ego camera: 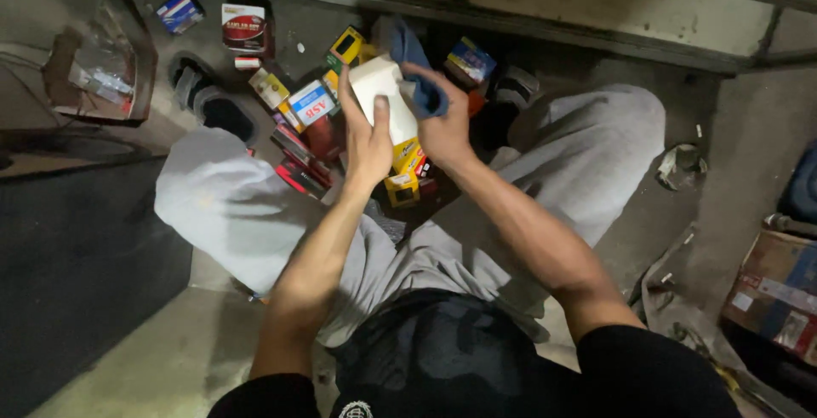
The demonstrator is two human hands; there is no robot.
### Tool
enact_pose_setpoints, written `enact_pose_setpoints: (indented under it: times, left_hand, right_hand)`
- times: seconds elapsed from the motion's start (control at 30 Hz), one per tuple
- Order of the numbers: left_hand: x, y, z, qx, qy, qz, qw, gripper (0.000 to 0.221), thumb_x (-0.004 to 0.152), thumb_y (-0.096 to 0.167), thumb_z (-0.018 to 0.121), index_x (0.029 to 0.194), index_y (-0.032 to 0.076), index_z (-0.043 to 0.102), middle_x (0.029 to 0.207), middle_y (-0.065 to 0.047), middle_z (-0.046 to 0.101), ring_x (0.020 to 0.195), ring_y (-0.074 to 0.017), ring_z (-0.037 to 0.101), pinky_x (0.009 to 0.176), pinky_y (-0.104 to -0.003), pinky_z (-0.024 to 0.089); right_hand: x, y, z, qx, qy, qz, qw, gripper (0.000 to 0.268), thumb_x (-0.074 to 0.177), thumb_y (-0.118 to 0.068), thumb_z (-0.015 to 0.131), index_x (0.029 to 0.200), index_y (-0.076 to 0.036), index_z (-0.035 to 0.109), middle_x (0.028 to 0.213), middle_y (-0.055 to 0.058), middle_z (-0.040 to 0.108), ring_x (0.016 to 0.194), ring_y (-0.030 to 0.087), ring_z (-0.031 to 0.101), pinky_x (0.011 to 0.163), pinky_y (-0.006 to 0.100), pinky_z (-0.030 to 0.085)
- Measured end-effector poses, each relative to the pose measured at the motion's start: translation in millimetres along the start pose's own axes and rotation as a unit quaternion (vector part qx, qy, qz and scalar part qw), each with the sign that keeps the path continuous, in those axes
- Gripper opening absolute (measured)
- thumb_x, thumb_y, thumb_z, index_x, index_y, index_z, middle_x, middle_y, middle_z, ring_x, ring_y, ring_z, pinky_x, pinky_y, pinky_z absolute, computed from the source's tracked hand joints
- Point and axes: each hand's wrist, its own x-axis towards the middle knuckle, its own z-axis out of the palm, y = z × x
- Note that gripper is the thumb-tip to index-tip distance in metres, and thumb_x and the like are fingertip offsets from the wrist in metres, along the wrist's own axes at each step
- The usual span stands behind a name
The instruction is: Wiping a small white box with a cleaning cloth.
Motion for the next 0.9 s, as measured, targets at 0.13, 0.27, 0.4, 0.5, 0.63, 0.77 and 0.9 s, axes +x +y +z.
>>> enact_pose_setpoints:
  times: [0.13, 0.27, 0.4, 0.5, 0.63, 0.77, 0.9]
  left_hand:
    - [11, -5, -4, -0.084, 0.023, -0.047, 0.995, 0.061, 0.113, 0.032, 0.045, 0.161, 0.003, 0.021, 0.159, -0.024, 0.040, 0.147, -0.0336, 0.044, 0.123, -0.042, 0.033]
    - [15, -13, -7, -0.113, 0.023, -0.044, 0.992, 0.052, 0.114, 0.027, 0.045, 0.159, 0.004, 0.031, 0.152, -0.019, 0.050, 0.142, -0.0268, 0.049, 0.122, -0.039, 0.036]
    - [15, -16, -5, -0.164, 0.007, -0.028, 0.986, 0.056, 0.112, 0.023, 0.053, 0.159, 0.004, 0.028, 0.151, -0.017, 0.050, 0.140, -0.0240, 0.049, 0.121, -0.037, 0.037]
    - [19, -8, -6, -0.205, 0.009, -0.027, 0.978, 0.063, 0.110, 0.022, 0.057, 0.161, 0.005, 0.024, 0.149, -0.014, 0.052, 0.136, -0.0213, 0.051, 0.118, -0.035, 0.040]
    - [13, 4, -8, -0.148, -0.017, -0.021, 0.989, 0.066, 0.105, 0.017, 0.062, 0.161, 0.003, 0.029, 0.150, -0.019, 0.054, 0.136, -0.0266, 0.055, 0.117, -0.038, 0.044]
    - [8, -10, -14, 0.044, -0.089, 0.052, 0.994, 0.073, 0.093, 0.011, 0.069, 0.157, 0.000, 0.037, 0.150, -0.027, 0.055, 0.140, -0.0400, 0.054, 0.117, -0.044, 0.044]
    - [5, 5, -26, 0.078, -0.128, 0.057, 0.987, 0.075, 0.087, 0.018, 0.078, 0.151, 0.000, 0.045, 0.142, -0.027, 0.060, 0.133, -0.0422, 0.059, 0.113, -0.045, 0.047]
  right_hand:
    - [11, -15, -7, 0.266, -0.144, 0.006, 0.953, 0.076, 0.100, -0.039, 0.064, 0.160, 0.002, 0.040, 0.160, 0.012, 0.048, 0.147, 0.019, 0.044, 0.128, 0.035, 0.030]
    - [9, -39, -17, 0.386, -0.236, -0.001, 0.892, 0.103, 0.097, -0.063, 0.057, 0.172, -0.008, 0.013, 0.174, 0.009, 0.021, 0.161, 0.020, 0.024, 0.136, 0.036, 0.013]
    - [14, -58, -27, 0.501, -0.234, 0.060, 0.831, 0.096, 0.096, -0.048, 0.057, 0.171, -0.021, 0.006, 0.176, 0.017, 0.026, 0.157, 0.028, 0.032, 0.134, 0.041, 0.019]
    - [21, -35, -26, 0.608, -0.220, 0.119, 0.753, 0.091, 0.093, -0.022, 0.058, 0.168, -0.031, 0.007, 0.169, 0.016, 0.028, 0.159, 0.031, 0.033, 0.136, 0.050, 0.024]
    - [22, -13, -18, 0.380, -0.163, 0.016, 0.910, 0.080, 0.101, -0.005, 0.059, 0.169, -0.016, 0.018, 0.168, 0.015, 0.037, 0.156, 0.029, 0.034, 0.131, 0.043, 0.028]
    - [27, -10, -32, 0.084, -0.171, -0.093, 0.977, 0.040, 0.115, -0.025, 0.054, 0.150, -0.007, 0.054, 0.155, 0.013, 0.056, 0.144, 0.025, 0.051, 0.128, 0.038, 0.039]
    - [41, -42, -52, 0.071, -0.268, -0.025, 0.960, 0.035, 0.114, -0.023, 0.050, 0.139, -0.002, 0.064, 0.156, 0.014, 0.055, 0.146, 0.026, 0.051, 0.123, 0.038, 0.039]
